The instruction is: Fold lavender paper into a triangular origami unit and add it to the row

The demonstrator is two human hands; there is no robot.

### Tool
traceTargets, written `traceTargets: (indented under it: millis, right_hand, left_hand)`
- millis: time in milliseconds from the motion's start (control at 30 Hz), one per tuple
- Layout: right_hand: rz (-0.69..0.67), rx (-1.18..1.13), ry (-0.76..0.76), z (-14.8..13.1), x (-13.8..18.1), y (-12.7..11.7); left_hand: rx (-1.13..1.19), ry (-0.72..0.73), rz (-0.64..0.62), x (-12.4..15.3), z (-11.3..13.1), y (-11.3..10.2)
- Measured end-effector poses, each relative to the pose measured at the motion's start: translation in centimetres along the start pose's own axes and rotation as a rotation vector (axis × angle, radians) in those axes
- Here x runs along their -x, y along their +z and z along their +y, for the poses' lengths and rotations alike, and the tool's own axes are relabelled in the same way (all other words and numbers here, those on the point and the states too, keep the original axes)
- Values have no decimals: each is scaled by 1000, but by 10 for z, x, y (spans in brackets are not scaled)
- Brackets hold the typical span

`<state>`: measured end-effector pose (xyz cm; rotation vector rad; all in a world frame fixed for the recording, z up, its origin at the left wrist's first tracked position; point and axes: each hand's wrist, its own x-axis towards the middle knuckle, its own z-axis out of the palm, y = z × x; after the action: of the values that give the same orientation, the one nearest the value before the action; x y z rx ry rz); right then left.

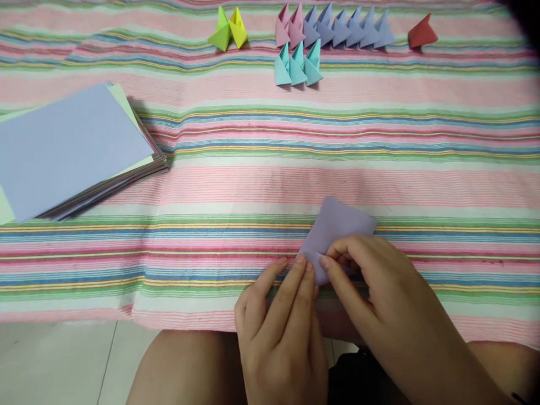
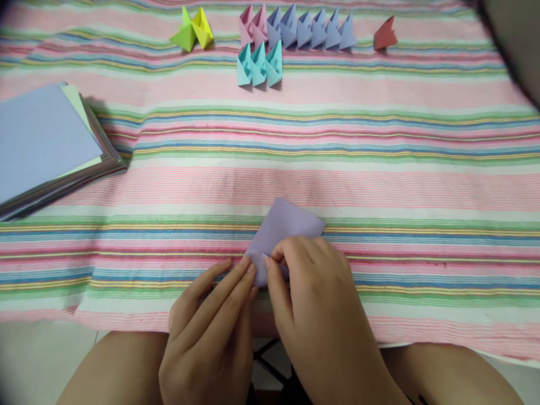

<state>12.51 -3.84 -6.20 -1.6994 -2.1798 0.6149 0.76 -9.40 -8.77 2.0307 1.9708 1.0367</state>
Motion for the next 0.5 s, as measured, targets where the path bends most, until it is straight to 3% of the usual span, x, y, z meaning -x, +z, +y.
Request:
traceTargets:
  millis: [500]
  right_hand:
    - [-1, 11, 10, -1, -2, 0]
  left_hand:
    - [-8, -1, -33, -1, 1, -3]
